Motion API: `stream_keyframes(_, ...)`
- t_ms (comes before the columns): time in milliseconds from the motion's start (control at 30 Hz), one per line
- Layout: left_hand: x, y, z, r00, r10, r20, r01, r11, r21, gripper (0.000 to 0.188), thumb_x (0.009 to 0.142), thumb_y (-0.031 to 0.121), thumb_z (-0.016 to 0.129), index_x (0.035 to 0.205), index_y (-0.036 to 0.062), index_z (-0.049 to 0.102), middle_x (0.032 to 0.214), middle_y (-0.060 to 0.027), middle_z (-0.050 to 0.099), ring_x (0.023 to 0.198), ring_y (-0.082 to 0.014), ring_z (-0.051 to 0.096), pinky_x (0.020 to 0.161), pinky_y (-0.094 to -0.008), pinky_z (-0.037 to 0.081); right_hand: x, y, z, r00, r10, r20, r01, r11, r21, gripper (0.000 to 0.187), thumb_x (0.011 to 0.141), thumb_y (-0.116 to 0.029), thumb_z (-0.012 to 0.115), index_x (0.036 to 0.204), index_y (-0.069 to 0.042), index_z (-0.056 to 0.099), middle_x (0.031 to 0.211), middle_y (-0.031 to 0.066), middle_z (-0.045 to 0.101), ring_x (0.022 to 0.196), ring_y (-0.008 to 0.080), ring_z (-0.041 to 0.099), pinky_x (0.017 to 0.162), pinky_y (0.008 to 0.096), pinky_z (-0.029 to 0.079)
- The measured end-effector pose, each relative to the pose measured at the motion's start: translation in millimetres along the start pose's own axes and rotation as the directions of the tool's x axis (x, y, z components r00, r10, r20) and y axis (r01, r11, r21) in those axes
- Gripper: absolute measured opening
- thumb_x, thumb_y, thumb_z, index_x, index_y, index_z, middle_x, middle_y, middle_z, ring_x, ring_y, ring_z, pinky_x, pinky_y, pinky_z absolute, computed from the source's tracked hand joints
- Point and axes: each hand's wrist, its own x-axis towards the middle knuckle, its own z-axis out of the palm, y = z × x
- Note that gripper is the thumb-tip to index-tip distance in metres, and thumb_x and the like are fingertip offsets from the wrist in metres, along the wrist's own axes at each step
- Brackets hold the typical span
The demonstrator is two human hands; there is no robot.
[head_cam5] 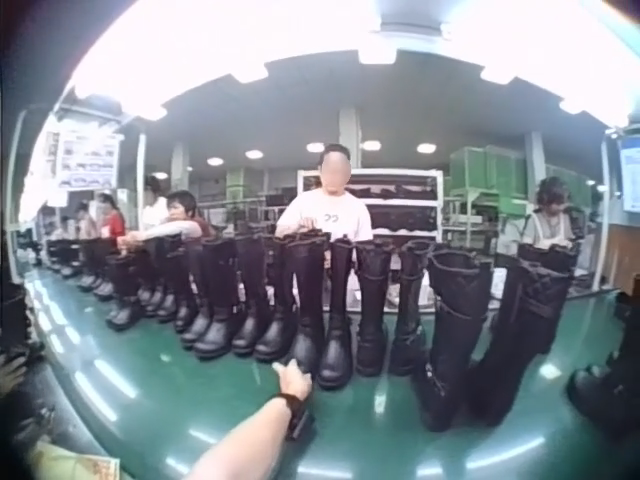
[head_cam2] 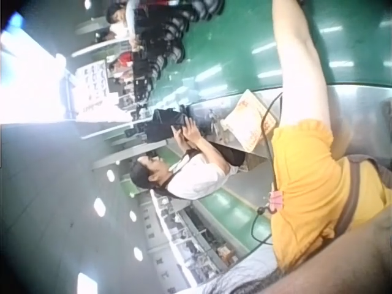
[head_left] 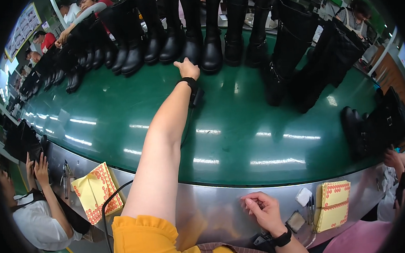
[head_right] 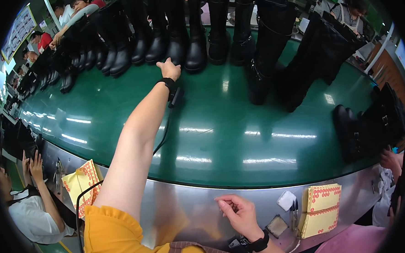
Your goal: Checking and inspecting boots on a conveyor belt in a shoe factory.
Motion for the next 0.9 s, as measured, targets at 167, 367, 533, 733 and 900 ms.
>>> stream_keyframes(167,-35,24,-24,0.971,-0.043,0.237,0.053,0.998,-0.037,0.077,0.076,0.018,0.078,0.14,0.0023,0.039,0.14,-0.0243,0.024,0.121,-0.039,0.047,0.104,-0.0362,0.041,1,3,2,0.999,-0.048,-0.023,0.05,0.995,0.091,0.017,0.094,-0.015,0.061,0.1,-0.001,0.068,0.074,0.0005,0.063,0.064,0.0064,0.057,0.058,0.0212,0.048)
stream_keyframes(367,-195,92,-104,0.758,-0.039,0.651,0.252,0.938,-0.237,0.055,0.083,0.018,0.07,0.131,0.0014,0.048,0.108,-0.0105,0.056,0.098,-0.0209,0.057,0.074,-0.0337,0.054,1,10,2,0.997,-0.069,-0.02,0.07,0.995,0.072,0.016,0.095,-0.014,0.059,0.1,-0.002,0.067,0.073,0.0003,0.062,0.062,0.0047,0.056,0.057,0.02,0.046)
stream_keyframes(533,-322,113,-193,0.528,0.172,0.831,0.415,0.802,-0.429,0.043,0.086,0.018,0.069,0.123,0.0022,0.055,0.104,-0.007,0.057,0.096,-0.0139,0.057,0.076,-0.0297,0.053,-4,11,7,0.991,-0.132,-0.022,0.131,0.991,-0.035,0.016,0.095,-0.016,0.059,0.098,-0.002,0.066,0.075,0.0007,0.063,0.063,0.0056,0.056,0.058,0.0221,0.047)
stream_keyframes(733,-387,81,-250,0.539,0.111,0.835,0.606,0.637,-0.477,0.02,0.092,0.016,0.063,0.106,0.0016,0.06,0.096,-0.0056,0.063,0.086,-0.0117,0.062,0.08,-0.0299,0.054,-22,4,15,0.993,-0.107,0.043,0.106,0.994,0.025,0.018,0.095,-0.02,0.059,0.098,-0.003,0.065,0.075,-0.0009,0.06,0.064,0.0055,0.054,0.057,0.0222,0.044)
stream_keyframes(900,-396,44,-247,0.548,0.007,0.836,0.717,0.511,-0.474,0.015,0.093,0.015,0.061,0.104,0.0044,0.058,0.09,-0.0051,0.063,0.081,-0.0127,0.062,0.076,-0.0293,0.053,-35,-3,16,0.993,0.013,0.117,-0.024,0.995,0.097,0.019,0.096,-0.021,0.058,0.098,-0.004,0.066,0.074,-0.0026,0.058,0.061,0.0051,0.052,0.056,0.0214,0.043)
